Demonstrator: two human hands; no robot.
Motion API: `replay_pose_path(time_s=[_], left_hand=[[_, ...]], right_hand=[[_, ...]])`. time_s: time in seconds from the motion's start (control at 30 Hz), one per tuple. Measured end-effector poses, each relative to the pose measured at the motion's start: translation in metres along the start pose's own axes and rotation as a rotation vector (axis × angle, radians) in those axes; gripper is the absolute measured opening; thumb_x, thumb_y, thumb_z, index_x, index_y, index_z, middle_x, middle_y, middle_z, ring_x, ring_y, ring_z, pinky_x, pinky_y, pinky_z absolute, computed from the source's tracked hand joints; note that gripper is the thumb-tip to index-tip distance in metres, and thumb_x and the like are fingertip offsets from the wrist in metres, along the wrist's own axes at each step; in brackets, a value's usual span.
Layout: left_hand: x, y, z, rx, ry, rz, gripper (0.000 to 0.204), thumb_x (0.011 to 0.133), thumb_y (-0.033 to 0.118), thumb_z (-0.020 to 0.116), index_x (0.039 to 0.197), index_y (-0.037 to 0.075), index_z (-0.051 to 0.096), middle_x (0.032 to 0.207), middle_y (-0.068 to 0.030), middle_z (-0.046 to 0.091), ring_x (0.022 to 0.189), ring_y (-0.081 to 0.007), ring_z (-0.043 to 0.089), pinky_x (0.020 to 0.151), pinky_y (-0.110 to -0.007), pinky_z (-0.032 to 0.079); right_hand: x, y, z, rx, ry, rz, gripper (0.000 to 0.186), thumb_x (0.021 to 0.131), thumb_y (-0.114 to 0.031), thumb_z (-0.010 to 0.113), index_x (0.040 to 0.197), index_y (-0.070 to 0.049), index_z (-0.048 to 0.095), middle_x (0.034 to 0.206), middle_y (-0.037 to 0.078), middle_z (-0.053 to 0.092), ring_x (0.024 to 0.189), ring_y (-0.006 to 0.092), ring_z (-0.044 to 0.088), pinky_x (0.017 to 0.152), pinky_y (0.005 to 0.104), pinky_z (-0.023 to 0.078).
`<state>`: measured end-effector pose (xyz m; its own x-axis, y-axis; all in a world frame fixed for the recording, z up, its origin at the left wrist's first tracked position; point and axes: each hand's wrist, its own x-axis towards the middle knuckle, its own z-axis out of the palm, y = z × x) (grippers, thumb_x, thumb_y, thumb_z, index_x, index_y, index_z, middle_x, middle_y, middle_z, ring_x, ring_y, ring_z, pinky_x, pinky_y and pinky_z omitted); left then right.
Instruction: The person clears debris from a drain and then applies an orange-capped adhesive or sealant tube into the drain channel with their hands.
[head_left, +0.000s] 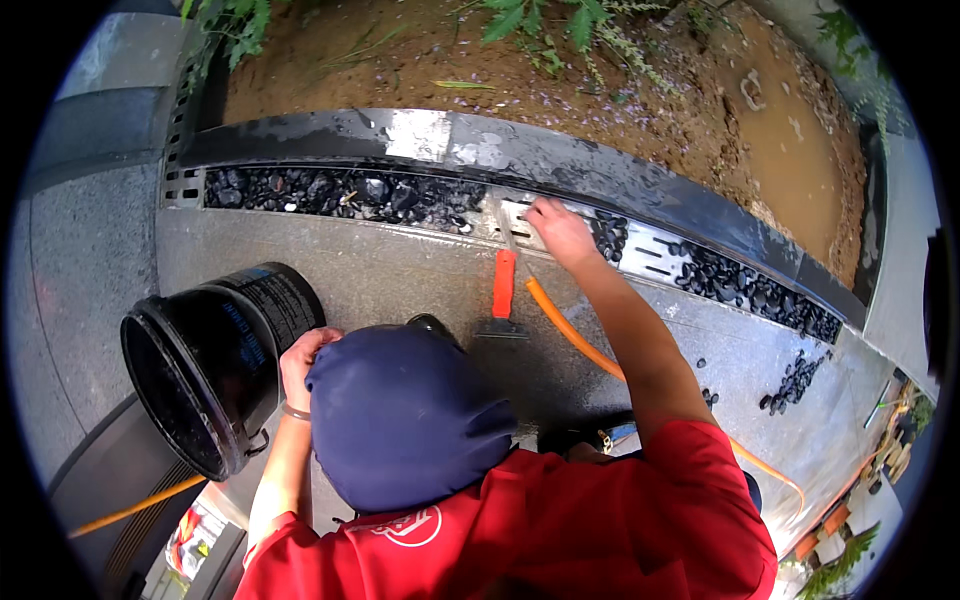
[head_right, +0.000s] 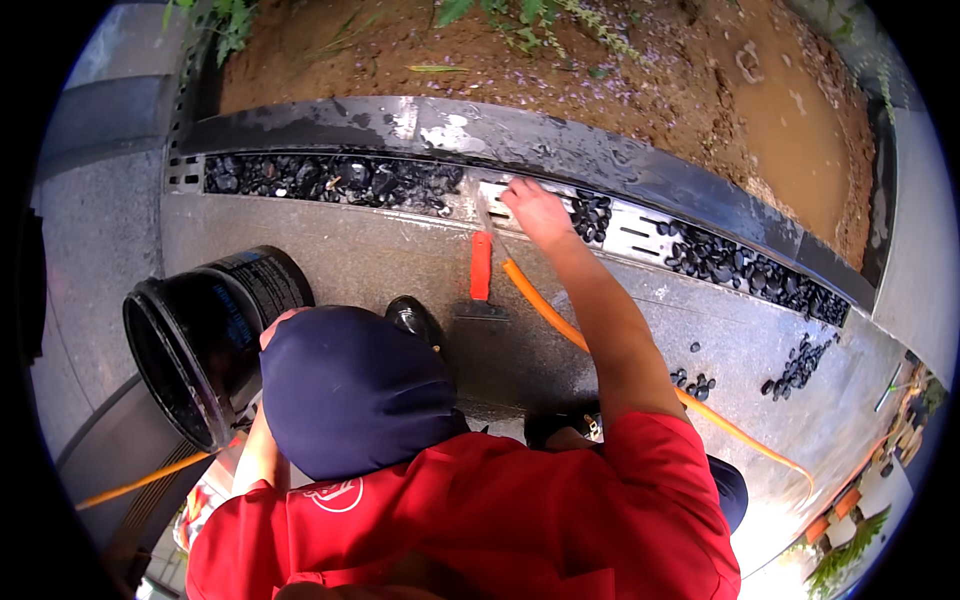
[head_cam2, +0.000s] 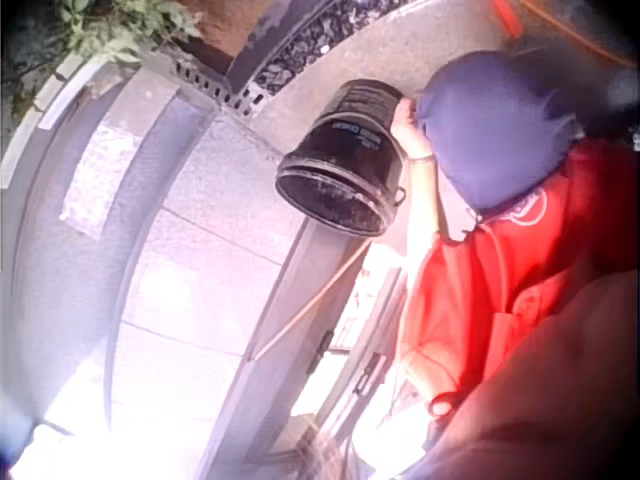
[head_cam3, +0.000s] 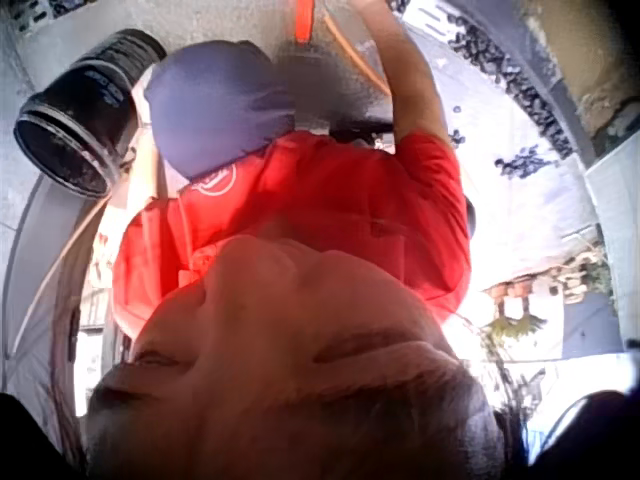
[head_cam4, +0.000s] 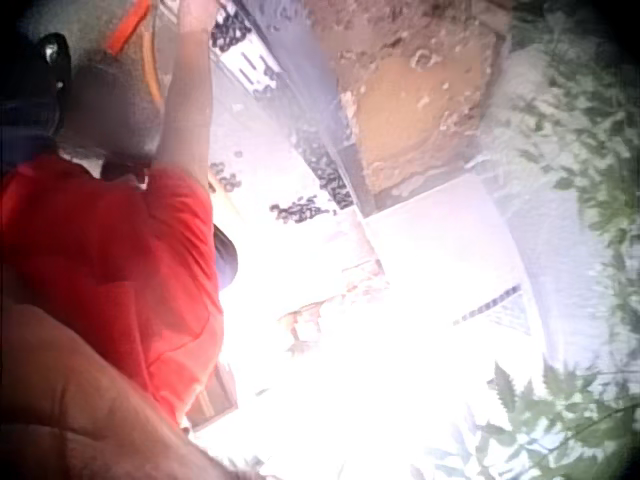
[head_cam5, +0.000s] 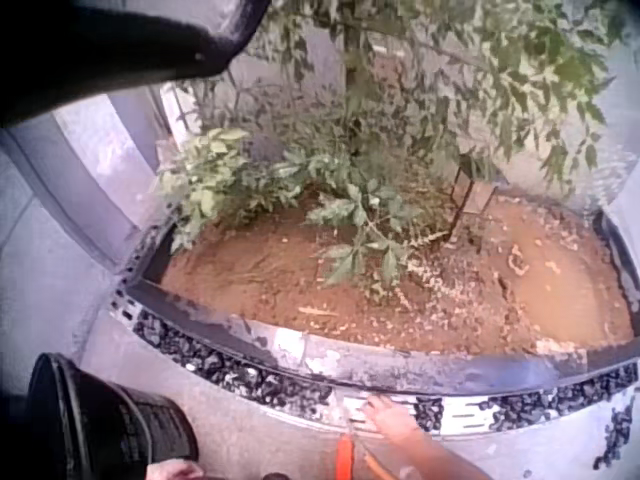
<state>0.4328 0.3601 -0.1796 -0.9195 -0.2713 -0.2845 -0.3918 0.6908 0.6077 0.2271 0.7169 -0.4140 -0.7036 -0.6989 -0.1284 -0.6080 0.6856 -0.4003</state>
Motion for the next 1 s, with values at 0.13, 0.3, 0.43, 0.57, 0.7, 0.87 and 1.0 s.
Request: replay_pose_path(time_s=[0.13, 0.3, 0.43, 0.57, 0.7, 0.87, 1.0], left_hand=[[-0.026, 0.054, -0.094, 0.134, 0.35, 0.108, 0.005, 0.093, -0.001, 0.061, 0.096, 0.0, 0.065, 0.091, -0.0055, 0.066, 0.078, -0.0117, 0.06, 0.074, -0.024, 0.049], [-0.068, 0.002, -0.228, 0.149, 0.734, -0.033, 0.008, 0.1, 0.005, 0.057, 0.102, 0.002, 0.065, 0.092, -0.0031, 0.065, 0.078, -0.0082, 0.055, 0.076, -0.022, 0.047], [-0.114, -0.134, -0.273, 0.22, 0.382, -0.548, 0.024, 0.096, 0.006, 0.06, 0.12, 0.005, 0.063, 0.104, -0.0086, 0.071, 0.09, -0.0154, 0.066, 0.082, -0.028, 0.05], [-0.098, -0.139, -0.24, 0.667, 0.166, -0.309, 0.051, 0.093, 0.012, 0.057, 0.143, 0.02, 0.051, 0.149, -0.0197, 0.044, 0.14, -0.0353, 0.039, 0.114, -0.042, 0.033], [-0.051, -0.086, -0.207, -0.126, 0.38, -0.466, 0.073, 0.102, 0.059, 0.032, 0.15, 0.005, 0.038, 0.153, -0.0161, 0.041, 0.145, -0.0276, 0.033, 0.116, -0.035, 0.024], [-0.033, -0.024, -0.148, 0.354, 0.412, -0.304, 0.064, 0.094, 0.043, 0.067, 0.127, -0.01, 0.055, 0.117, -0.0188, 0.066, 0.106, -0.0227, 0.06, 0.097, -0.034, 0.044], [-0.043, -0.037, -0.165, 0.523, 0.423, -0.32, 0.061, 0.091, 0.042, 0.071, 0.12, -0.011, 0.059, 0.094, -0.0203, 0.07, 0.078, -0.0189, 0.059, 0.079, -0.033, 0.05]], right_hand=[[-0.025, 0.015, -0.013, 0.02, -0.019, 0.081, 0.018, 0.083, -0.007, 0.058, 0.101, -0.009, 0.06, 0.11, 0.01, 0.058, 0.106, 0.0286, 0.061, 0.084, 0.0402, 0.055], [-0.05, 0.042, -0.022, 0.011, 0.062, 0.126, 0.013, 0.082, -0.008, 0.063, 0.094, -0.008, 0.06, 0.1, 0.012, 0.061, 0.094, 0.0329, 0.065, 0.077, 0.0431, 0.055], [-0.056, 0.055, -0.045, -0.103, -0.001, 0.129, 0.009, 0.079, -0.009, 0.061, 0.088, -0.01, 0.062, 0.088, 0.009, 0.064, 0.081, 0.03, 0.067, 0.072, 0.0426, 0.055], [-0.08, 0.059, -0.059, -0.412, -0.123, 0.179, 0.006, 0.078, -0.015, 0.063, 0.081, -0.014, 0.068, 0.088, 0.005, 0.065, 0.089, 0.0213, 0.067, 0.075, 0.0357, 0.052], [-0.085, 0.041, -0.071, -0.07, -0.097, 0.108, 0.014, 0.086, -0.019, 0.06, 0.094, -0.014, 0.07, 0.115, 0.003, 0.063, 0.115, 0.0212, 0.057, 0.09, 0.0388, 0.049], [-0.073, 0.026, -0.028, 0.079, 0.148, -0.099, 0.017, 0.084, -0.026, 0.07, 0.097, -0.015, 0.069, 0.12, 0.001, 0.059, 0.121, 0.0227, 0.05, 0.103, 0.0395, 0.041], [-0.096, 0.06, -0.044, 0.134, 0.003, 0.042, 0.018, 0.082, -0.026, 0.072, 0.096, -0.015, 0.067, 0.109, 0.002, 0.056, 0.114, 0.024, 0.051, 0.097, 0.0395, 0.044]])
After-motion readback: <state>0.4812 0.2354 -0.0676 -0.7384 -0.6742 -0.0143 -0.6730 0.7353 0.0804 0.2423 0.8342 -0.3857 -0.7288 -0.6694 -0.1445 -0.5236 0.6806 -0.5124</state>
